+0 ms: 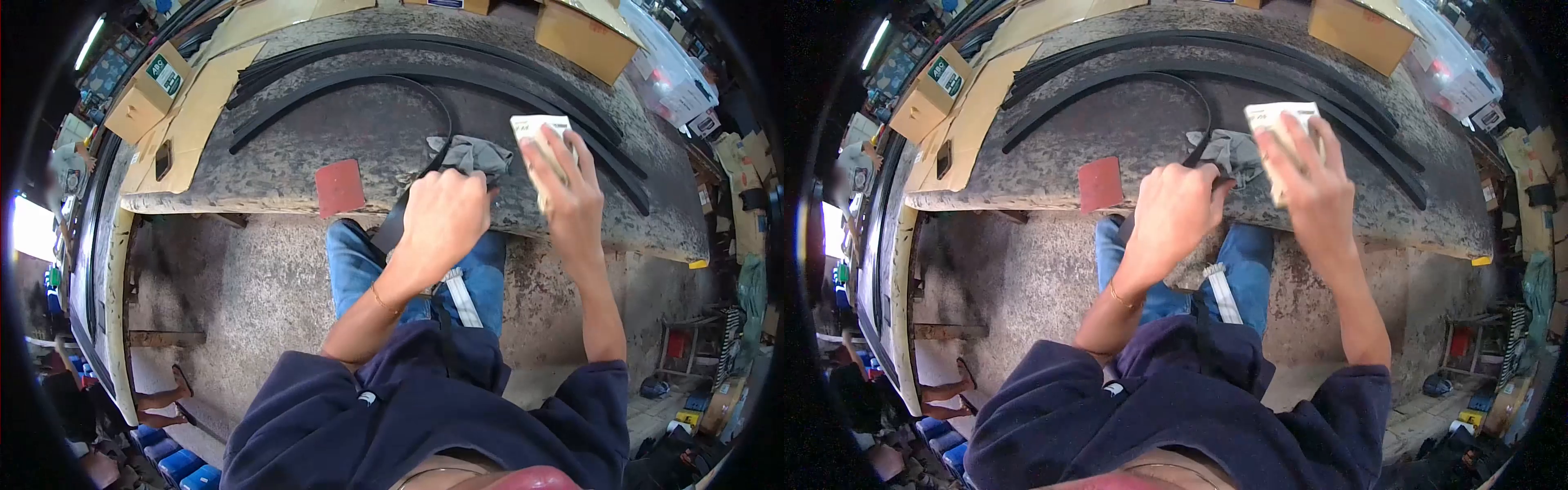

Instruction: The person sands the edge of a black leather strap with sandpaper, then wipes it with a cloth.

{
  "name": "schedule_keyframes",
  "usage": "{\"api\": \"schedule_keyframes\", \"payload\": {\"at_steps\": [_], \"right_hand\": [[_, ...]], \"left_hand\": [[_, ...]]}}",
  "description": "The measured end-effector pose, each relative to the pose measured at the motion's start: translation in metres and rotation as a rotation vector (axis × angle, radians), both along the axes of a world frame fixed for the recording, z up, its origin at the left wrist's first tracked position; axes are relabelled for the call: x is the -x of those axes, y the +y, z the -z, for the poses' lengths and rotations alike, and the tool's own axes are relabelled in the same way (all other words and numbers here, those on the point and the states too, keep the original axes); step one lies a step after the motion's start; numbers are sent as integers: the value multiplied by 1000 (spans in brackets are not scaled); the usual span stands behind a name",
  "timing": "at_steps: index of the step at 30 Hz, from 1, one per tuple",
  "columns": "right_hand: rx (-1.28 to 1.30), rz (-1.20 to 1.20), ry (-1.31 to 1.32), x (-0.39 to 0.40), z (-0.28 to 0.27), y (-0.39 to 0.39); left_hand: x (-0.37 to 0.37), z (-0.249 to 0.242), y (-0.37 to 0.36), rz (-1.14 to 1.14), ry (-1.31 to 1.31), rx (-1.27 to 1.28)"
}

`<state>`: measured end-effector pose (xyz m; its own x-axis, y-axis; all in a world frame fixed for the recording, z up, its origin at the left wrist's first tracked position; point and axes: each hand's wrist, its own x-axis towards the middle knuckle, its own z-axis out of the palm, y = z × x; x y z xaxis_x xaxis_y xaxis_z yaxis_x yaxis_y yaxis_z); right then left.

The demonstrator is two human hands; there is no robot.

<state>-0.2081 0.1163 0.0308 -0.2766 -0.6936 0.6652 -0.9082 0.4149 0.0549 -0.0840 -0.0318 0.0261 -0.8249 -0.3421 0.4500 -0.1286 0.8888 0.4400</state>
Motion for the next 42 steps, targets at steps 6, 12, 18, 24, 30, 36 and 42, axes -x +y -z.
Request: {"api": "schedule_keyframes", "payload": {"at_steps": [6,12,18,24,30,36,42], "right_hand": [[-43,20,-50,12,6,0],[-35,-188,20,-16,10,0],[-11,-220,46,-28,10,0],[151,-110,-32,-10,18,-6],[141,-137,-87,-5,22,-9],[144,-129,-298,15,38,-8],[142,-186,-201,-20,30,-10]], "left_hand": [[-3,1,4,-22,-6,-16],[-3,2,1,-30,-12,49],[-6,7,0,-22,-29,31],[-7,5,-1,-15,0,-14],[-6,4,-1,-50,10,-15],[-12,3,4,-45,92,-50],[-13,8,2,-66,22,-3]]}}
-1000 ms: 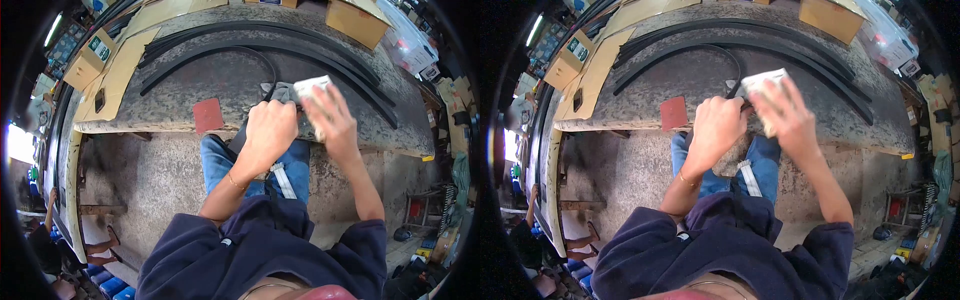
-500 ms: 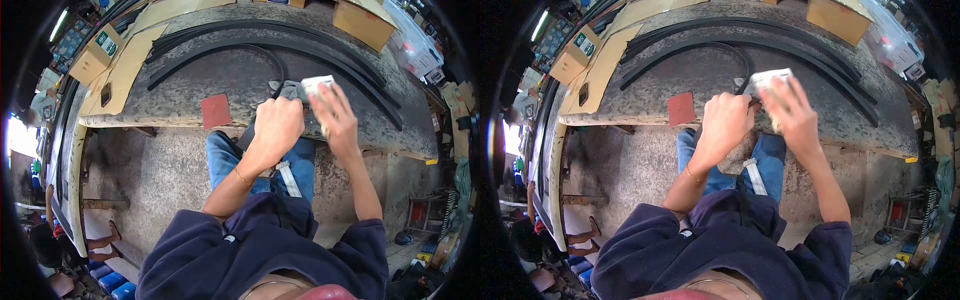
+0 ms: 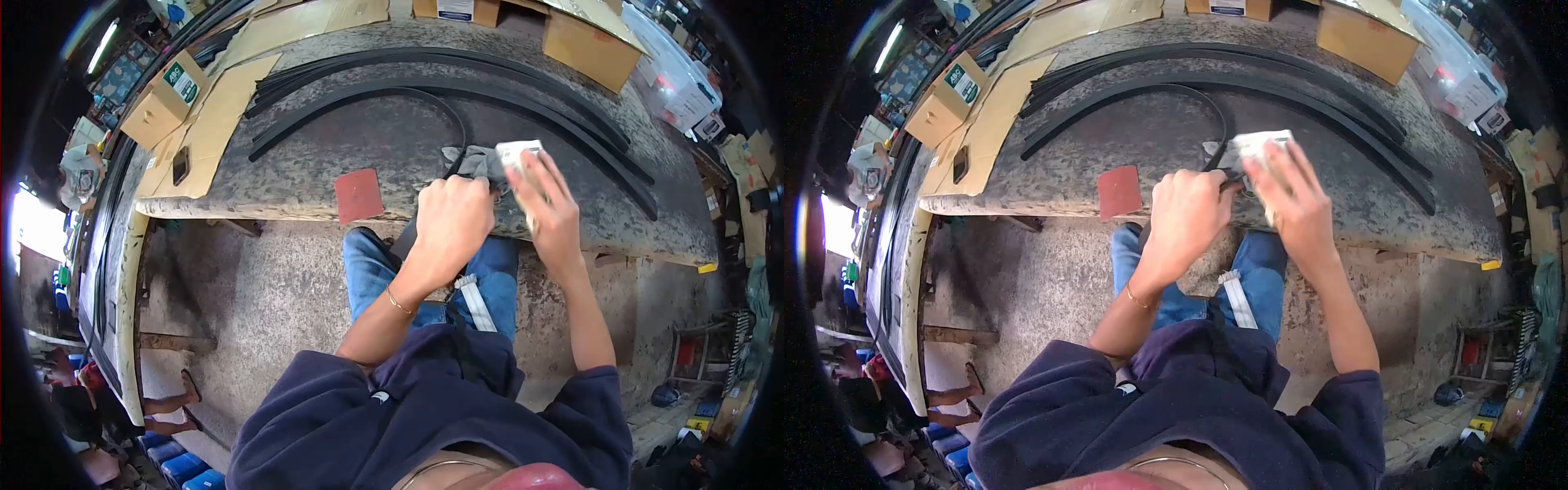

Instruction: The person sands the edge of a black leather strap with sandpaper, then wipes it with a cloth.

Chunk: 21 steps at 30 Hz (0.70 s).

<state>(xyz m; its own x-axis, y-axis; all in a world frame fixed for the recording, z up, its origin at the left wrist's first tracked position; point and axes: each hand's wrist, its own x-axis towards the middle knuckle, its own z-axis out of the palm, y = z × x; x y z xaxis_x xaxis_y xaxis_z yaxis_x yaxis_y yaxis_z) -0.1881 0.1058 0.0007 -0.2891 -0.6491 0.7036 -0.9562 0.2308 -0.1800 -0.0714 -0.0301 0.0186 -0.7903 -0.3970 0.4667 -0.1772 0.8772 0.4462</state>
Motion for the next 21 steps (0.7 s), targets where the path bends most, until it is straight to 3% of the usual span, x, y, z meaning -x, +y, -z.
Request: {"api": "schedule_keyframes", "payload": {"at_steps": [2,4,6,8,10,13,16,20,21], "right_hand": [[-10,64,-22,7,-4,1],[63,-30,156,-13,-14,5],[-25,-55,161,-17,-12,6],[-85,107,39,4,-4,6],[-37,127,101,2,-13,6],[-87,-88,169,-21,-15,9],[-119,60,133,10,-8,8],[-93,-43,287,-19,-19,9],[-114,-13,200,-11,-12,8]], "left_hand": [[1,0,0,-22,3,-65],[-1,0,0,-16,19,-78],[-1,1,0,-52,-3,-4],[0,3,1,-32,-8,-14],[-1,1,0,-52,6,-71],[-1,2,-2,-67,-39,-37],[1,0,-1,-52,-22,-16],[4,-1,-5,-58,-23,-48],[5,0,-5,-53,-24,-30]]}}
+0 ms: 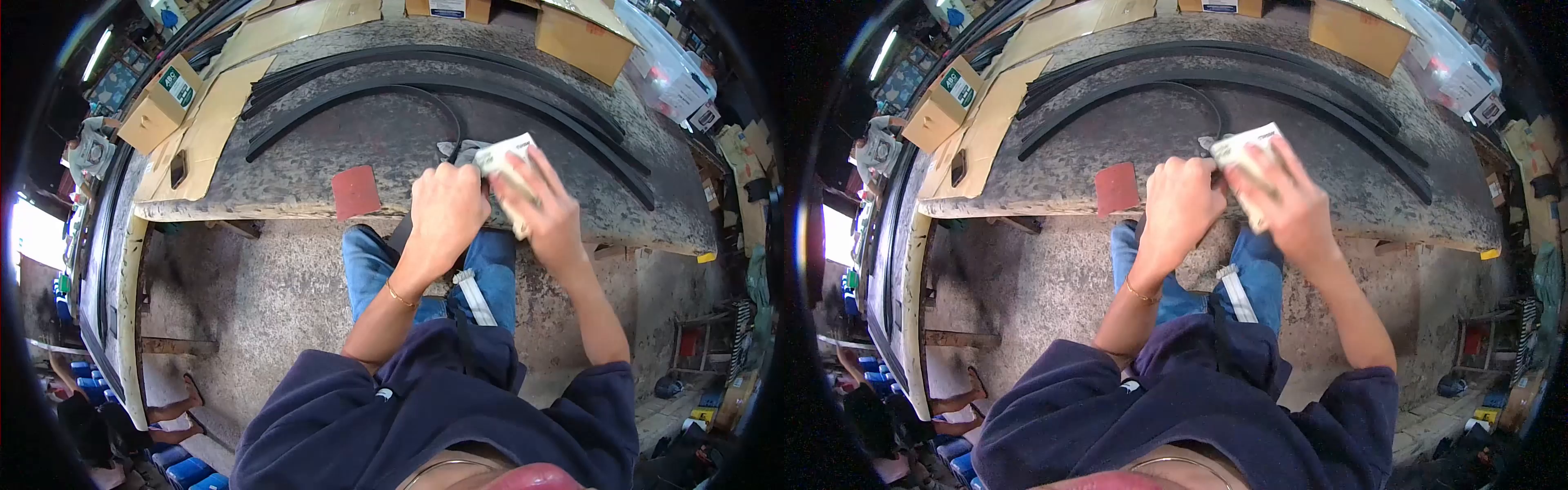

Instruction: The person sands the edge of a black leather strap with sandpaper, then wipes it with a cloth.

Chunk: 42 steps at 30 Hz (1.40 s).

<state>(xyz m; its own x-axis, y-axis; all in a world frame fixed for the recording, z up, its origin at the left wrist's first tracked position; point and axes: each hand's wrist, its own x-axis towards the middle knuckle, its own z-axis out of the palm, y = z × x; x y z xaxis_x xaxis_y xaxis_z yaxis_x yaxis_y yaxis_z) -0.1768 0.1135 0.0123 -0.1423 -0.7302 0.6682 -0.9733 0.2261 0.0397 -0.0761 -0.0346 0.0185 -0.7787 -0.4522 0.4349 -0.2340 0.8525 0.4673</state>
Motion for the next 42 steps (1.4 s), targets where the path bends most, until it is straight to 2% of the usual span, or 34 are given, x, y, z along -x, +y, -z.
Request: {"api": "schedule_keyframes", "payload": {"at_steps": [3,7,9,10,13,15,17,19,21,23,26,28,31,32,33,35,36,39,41,42], "right_hand": [[-10,192,-83,25,-2,2],[39,39,27,-3,-1,6],[-65,112,70,10,12,0],[-117,231,46,17,14,-1],[8,121,22,11,4,3],[-74,55,30,3,2,3],[-238,268,27,23,12,1],[-205,349,-53,32,11,2],[-20,184,21,21,9,5],[-61,50,116,5,7,4],[-135,181,35,26,16,9],[48,207,-3,28,7,9],[11,64,-95,-9,-1,6],[25,44,-153,1,7,4],[27,49,-151,14,14,8],[61,205,-228,38,21,11],[152,188,-209,27,14,11],[127,25,-163,-22,-14,6],[131,-8,-180,-6,-4,4],[120,67,-219,9,-4,4]], "left_hand": [[-1,0,3,0,29,-13],[1,3,-1,4,-37,65],[2,5,-1,0,-79,68],[2,7,-1,6,-87,53],[2,7,0,20,-125,67],[5,14,1,16,-138,141],[5,12,1,55,-135,138],[1,9,5,43,-60,79],[3,7,0,29,-101,82],[9,17,-1,22,-40,128],[4,12,5,20,-39,110],[-1,6,4,2,-23,73],[2,10,-1,27,75,61],[2,8,1,36,63,89],[1,9,3,41,66,91],[-1,12,4,47,221,-58],[-4,12,3,84,267,-34],[-6,15,0,181,417,-51],[-7,18,2,167,384,23],[-7,20,3,153,436,-4]]}}
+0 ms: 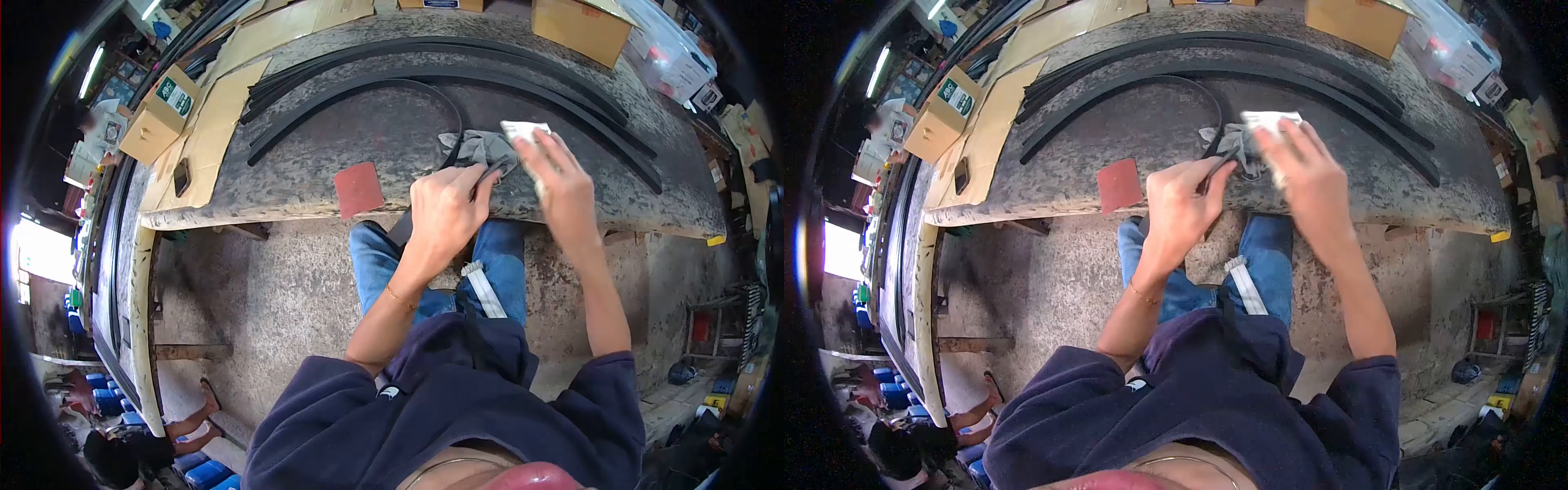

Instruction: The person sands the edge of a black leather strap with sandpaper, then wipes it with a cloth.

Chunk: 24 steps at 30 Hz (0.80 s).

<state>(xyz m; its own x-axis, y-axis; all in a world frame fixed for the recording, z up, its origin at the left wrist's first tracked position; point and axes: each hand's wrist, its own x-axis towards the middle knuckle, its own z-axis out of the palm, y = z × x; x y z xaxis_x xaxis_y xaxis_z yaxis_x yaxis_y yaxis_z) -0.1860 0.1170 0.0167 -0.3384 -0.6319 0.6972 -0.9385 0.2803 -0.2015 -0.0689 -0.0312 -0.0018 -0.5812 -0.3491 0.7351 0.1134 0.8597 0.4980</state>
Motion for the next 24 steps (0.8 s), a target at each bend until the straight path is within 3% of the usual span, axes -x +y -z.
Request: {"api": "schedule_keyframes", "payload": {"at_steps": [3,6,9,11,13,15,17,19,21,23,24], "right_hand": [[65,61,15,-8,-12,1],[4,-152,56,-35,-17,0],[38,-49,-75,5,-7,1],[135,-52,-23,-8,-10,6],[25,-117,93,-40,-18,6],[-77,74,61,-18,-2,1],[32,72,-9,-3,3,4],[77,-63,101,-31,-9,2],[21,-115,54,-38,-9,0],[-107,136,-29,-10,-1,-2],[-18,30,-103,-2,0,2]], "left_hand": [[-3,-4,-7,-10,42,-15],[-10,-2,-6,20,33,76],[-5,1,-5,7,108,24],[-6,-3,-10,3,106,32],[-12,-1,-6,-2,70,1],[-8,-7,-6,2,51,20],[-9,-9,-7,-13,76,65],[-10,-5,-8,10,94,43],[-13,-6,-8,32,33,68],[-11,-8,-4,-10,8,50],[-12,-7,-2,-20,41,38]]}}
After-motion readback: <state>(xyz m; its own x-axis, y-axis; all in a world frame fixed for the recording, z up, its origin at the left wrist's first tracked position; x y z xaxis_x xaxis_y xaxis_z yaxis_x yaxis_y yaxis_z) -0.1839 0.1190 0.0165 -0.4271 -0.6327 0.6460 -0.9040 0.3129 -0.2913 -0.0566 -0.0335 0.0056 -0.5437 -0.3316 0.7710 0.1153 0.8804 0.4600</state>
